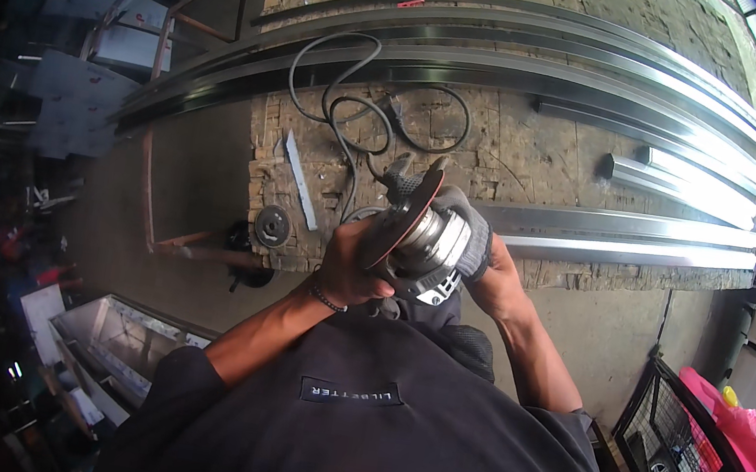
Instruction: Changing the abrasive disc on a handheld angle grinder.
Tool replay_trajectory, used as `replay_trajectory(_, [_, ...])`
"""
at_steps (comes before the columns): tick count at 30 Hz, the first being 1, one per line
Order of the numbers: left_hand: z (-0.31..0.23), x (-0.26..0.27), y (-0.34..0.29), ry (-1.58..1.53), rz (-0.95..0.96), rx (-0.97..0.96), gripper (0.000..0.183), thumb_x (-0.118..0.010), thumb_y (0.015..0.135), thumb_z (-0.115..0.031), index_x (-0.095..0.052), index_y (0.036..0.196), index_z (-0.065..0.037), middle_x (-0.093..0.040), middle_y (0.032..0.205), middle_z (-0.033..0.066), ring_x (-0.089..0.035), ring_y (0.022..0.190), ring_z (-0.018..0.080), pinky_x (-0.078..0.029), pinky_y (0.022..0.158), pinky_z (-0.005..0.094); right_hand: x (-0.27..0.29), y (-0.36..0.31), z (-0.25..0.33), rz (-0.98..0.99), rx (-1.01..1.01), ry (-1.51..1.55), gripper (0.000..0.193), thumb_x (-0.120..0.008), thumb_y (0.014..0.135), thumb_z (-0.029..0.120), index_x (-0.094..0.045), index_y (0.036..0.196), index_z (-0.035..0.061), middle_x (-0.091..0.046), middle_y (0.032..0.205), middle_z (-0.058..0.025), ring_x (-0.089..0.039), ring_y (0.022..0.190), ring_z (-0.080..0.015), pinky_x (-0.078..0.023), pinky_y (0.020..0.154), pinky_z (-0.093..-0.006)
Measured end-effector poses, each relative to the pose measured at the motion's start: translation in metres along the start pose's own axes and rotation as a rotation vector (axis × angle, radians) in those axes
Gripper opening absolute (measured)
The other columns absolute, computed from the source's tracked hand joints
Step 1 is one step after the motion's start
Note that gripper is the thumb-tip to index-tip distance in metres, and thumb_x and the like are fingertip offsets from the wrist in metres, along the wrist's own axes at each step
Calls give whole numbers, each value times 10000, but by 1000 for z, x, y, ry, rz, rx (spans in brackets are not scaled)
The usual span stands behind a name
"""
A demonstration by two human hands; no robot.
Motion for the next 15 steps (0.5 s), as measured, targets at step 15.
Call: replay_trajectory(15, [42, 17, -13, -501, -269, 280, 1241, -631, 689, -842, -329, 1498, 50, -515, 1431, 148, -505, 1326, 226, -413, 1086, 367, 26, -16, 84, -522, 252, -1087, 355, -398, 794, -139, -653, 1037, -97, -691, 897, -143, -612, 945, -117, -472, 833, -246])
Point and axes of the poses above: each hand's wrist, its own y-axis towards the middle knuckle, its own x-axis out of the back of the hand, z = x × y, the point moved 7 cm from there along y, towards the middle knuckle
